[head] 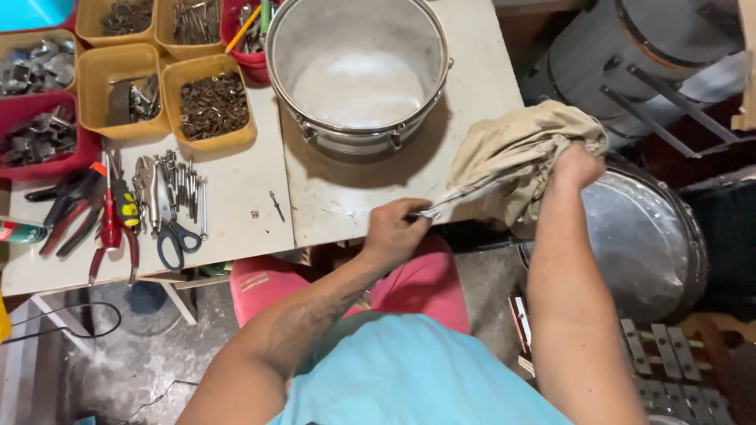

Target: The person places a metal drum shell on a workbench, inserts tension rods into the lugs, and tightens them by hand. They then use a drum key to further tighten the rods around the rim.

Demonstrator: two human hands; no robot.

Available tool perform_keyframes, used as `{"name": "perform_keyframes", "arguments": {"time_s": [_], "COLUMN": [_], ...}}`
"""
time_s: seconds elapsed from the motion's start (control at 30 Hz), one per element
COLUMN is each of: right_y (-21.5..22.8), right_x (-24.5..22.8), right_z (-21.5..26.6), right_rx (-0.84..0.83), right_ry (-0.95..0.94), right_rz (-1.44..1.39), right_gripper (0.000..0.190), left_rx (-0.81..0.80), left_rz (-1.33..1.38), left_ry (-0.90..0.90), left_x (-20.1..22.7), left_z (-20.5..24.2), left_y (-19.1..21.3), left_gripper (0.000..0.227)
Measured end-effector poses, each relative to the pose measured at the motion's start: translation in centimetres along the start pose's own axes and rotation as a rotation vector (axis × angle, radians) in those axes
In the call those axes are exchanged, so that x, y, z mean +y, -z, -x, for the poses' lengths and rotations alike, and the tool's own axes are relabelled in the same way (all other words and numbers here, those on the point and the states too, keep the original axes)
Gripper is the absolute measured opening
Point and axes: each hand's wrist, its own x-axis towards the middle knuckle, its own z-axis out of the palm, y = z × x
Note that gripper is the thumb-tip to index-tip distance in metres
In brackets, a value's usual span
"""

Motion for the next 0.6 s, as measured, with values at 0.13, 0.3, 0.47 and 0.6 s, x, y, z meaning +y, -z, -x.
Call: {"name": "perform_keyframes", "arguments": {"time_s": [0.13, 0.3, 0.47, 0.6], "right_y": [1.6, 2.7, 6.7, 10.5], "right_x": [-1.6, -4.2, -11.1, -17.8], "right_z": [-0.6, 3.8, 13.5, 19.3], "right_rx": [0.046, -0.259, -0.852, -1.083], "right_ry": [-0.268, 0.446, 0.641, 0.618], "right_rz": [-0.158, -0.393, 0.238, 0.408], "right_gripper": [0.030, 0.038, 0.082, 0.102], "left_rx": [0.104, 0.583, 0.744, 0.428], "left_rz": [-0.076, -0.217, -0.321, -0.655], "left_ry": [0.157, 0.505, 0.469, 0.461], "left_x": [-0.7, -1.6, -1.9, -4.5], "left_z": [1.6, 2.8, 3.2, 3.0], "left_y": [9.4, 22.1, 27.9, 29.5], "left_gripper": [0.010, 0.020, 0.023, 0.033]}}
